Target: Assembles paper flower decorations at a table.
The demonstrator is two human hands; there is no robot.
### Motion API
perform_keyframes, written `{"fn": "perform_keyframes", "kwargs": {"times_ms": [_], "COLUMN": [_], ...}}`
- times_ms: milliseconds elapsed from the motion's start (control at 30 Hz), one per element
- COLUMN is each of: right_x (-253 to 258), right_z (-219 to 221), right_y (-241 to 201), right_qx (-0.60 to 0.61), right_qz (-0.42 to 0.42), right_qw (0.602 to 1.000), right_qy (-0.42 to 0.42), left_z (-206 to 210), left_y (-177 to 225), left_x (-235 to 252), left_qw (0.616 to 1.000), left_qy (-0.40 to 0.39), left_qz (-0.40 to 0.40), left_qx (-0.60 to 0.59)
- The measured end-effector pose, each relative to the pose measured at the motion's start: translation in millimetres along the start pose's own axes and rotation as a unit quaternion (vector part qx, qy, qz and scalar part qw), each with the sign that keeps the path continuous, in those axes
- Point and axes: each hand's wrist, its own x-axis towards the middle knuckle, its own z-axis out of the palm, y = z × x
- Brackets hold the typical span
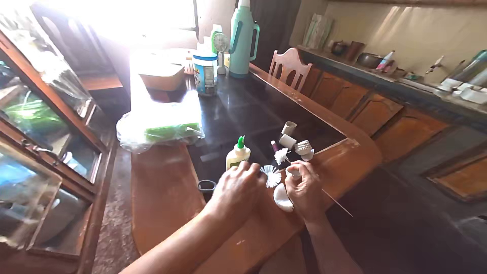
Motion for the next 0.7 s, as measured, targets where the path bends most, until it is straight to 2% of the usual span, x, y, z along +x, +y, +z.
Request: {"fn": "perform_keyframes", "kwargs": {"times_ms": [100,133,200,267,367,433,467,500,533,600,633,700], "right_x": [0,0,-1,-1,-1,-2,-3,-4,-3,-2,-3,-6], "right_z": [-3,-3,-2,-1,-1,-1,-1,-1,-2,-4,-6,-9], "right_y": [-4,-5,-3,-3,-3,0,2,4,4,1,0,-6], "right_qx": [-0.012,-0.016,-0.018,-0.019,-0.007,0.044,0.092,0.153,0.22,0.362,0.43,0.551], "right_qz": [0.035,0.042,0.046,0.049,0.052,0.031,0.008,-0.017,-0.037,-0.047,-0.03,0.034], "right_qw": [0.998,0.997,0.997,0.997,0.998,0.998,0.994,0.985,0.971,0.931,0.902,0.828], "right_qy": [-0.047,-0.056,-0.054,-0.05,-0.032,0.02,0.052,0.077,0.082,0.023,-0.024,-0.098], "left_z": [14,21,38,53,75,76,70,63,57,48,46,44], "left_y": [6,8,8,4,-6,-9,-8,-8,-9,-13,-14,-16], "left_x": [29,34,37,36,32,26,23,19,17,13,12,12], "left_qw": [0.988,0.983,0.982,0.991,1.0,0.995,0.988,0.969,0.934,0.825,0.781,0.744], "left_qy": [-0.15,-0.179,-0.183,-0.134,0.008,0.084,0.096,0.097,0.095,0.046,0.028,0.015], "left_qz": [-0.024,-0.034,-0.042,-0.027,0.012,0.014,0.001,-0.012,-0.013,-0.003,-0.001,-0.008], "left_qx": [-0.018,-0.017,-0.017,-0.007,0.016,-0.043,-0.122,-0.227,-0.344,-0.563,-0.624,-0.667]}}
